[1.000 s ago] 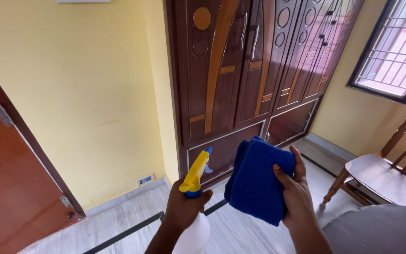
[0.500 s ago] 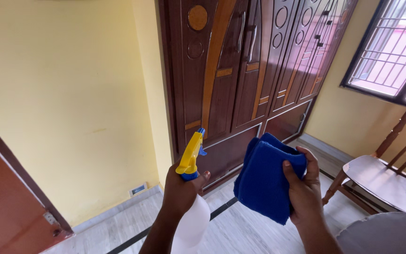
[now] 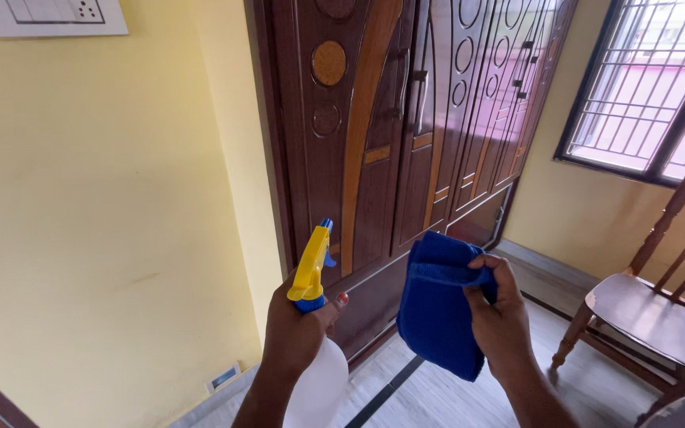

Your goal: The person folds a blue microfiber cloth on a table, picks up a spray bottle, and moves to a wooden door. They spray the door surface and wipe it with the cloth, cleaning the frame, panels, and handle area.

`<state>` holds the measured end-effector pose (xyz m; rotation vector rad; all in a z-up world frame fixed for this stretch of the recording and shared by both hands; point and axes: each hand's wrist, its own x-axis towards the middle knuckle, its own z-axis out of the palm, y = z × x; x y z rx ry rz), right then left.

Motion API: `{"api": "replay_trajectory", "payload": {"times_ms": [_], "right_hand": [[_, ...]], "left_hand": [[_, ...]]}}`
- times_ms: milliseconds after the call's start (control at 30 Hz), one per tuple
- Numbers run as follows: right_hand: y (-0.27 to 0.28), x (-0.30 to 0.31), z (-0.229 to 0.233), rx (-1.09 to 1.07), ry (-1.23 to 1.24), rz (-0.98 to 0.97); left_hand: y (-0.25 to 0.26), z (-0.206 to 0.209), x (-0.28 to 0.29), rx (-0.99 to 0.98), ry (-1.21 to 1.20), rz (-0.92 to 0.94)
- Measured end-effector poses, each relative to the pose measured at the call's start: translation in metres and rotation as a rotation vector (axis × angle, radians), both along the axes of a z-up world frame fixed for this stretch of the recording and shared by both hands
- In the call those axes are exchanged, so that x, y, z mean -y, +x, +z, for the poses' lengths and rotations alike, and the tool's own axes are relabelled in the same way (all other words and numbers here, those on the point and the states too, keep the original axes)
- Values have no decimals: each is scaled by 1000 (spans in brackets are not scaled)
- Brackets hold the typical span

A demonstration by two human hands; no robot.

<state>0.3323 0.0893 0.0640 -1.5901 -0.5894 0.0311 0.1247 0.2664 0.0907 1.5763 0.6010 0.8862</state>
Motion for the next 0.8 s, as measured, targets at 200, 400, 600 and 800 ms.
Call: {"api": "replay_trajectory", "payload": {"times_ms": [200, 400, 600, 800], "right_hand": [[5, -48, 7, 360, -148, -124], [7, -83, 18, 484, -191, -202], [48, -117, 22, 642, -178, -242], [120, -151, 28, 640, -45, -224]], "left_hand": [[8, 2, -52, 3, 10, -6], [25, 0, -87, 16, 49, -3], [61, 0, -109, -19, -128, -7], [112, 4, -130, 44, -123, 23]]}}
